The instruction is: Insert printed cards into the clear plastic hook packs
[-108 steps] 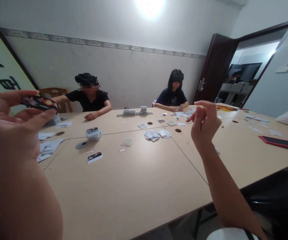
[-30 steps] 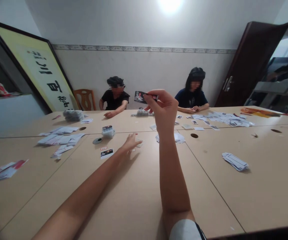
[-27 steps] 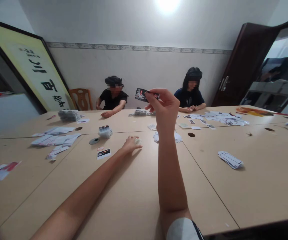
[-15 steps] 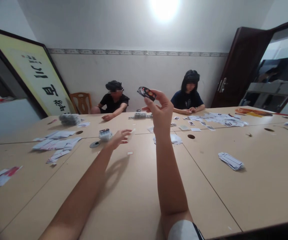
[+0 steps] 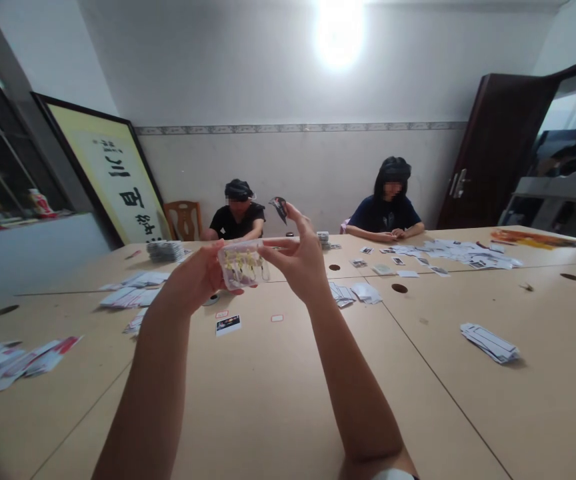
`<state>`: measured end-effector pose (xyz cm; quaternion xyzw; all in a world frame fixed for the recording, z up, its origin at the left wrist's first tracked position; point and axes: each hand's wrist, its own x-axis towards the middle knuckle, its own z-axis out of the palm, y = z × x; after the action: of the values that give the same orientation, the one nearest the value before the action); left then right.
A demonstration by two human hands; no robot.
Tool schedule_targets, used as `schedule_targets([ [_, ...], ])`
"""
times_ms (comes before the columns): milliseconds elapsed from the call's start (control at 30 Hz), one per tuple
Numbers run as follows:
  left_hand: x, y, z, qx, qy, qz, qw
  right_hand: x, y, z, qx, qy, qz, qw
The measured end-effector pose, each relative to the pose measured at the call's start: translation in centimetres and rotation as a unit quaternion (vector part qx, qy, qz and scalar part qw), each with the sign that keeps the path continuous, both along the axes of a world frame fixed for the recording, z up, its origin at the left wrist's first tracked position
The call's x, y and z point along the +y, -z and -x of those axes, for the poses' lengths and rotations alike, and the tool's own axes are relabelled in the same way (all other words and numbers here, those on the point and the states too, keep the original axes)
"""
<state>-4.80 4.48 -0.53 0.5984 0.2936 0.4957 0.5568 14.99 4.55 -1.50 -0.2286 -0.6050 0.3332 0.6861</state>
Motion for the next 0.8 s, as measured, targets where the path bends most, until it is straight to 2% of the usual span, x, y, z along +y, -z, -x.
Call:
schedule_targets([
  [167, -0.7, 0.1, -0.6, 0.005, -0.064, -0.055, 0.996, 0.1, 0.1, -0.1, 0.006, -0.009, 0.004, 1.0],
  [333, -1.0, 0.0, -0.8, 0.062, -0.079, -0.102, 0.99, 0.5, 0.2, 0.1, 0.043, 0.002, 0.024, 0.999],
  [400, -1.2, -0.2, -0.8, 0.047, -0.082, -0.099, 0.991, 0.3, 0.1, 0.1, 0.055, 0.0, 0.028, 0.998],
  [467, -1.2, -0.4, -0.9, 0.006, -0.1, -0.102, 0.99, 0.0, -0.2, 0.1, 0.065, -0.019, 0.029, 0.997],
  [533, -1.0, -0.4, -1.0, -0.035, -0.144, -0.114, 0.982, -0.2, -0.4, 0.1, 0.076, -0.057, 0.029, 0.995],
  [600, -0.8, -0.2, -1.2, -0.044, -0.171, -0.127, 0.976, -0.3, -0.5, 0.1, 0.083, -0.096, 0.028, 0.991],
  [700, -0.7, 0.1, -1.6, -0.006, -0.137, -0.151, 0.979, -0.2, -0.3, 0.3, 0.08, -0.121, 0.032, 0.989],
  [800, -1.0, 0.2, -1.9, 0.049, -0.123, -0.191, 0.973, 0.0, -0.1, 0.6, 0.089, -0.108, 0.057, 0.989],
])
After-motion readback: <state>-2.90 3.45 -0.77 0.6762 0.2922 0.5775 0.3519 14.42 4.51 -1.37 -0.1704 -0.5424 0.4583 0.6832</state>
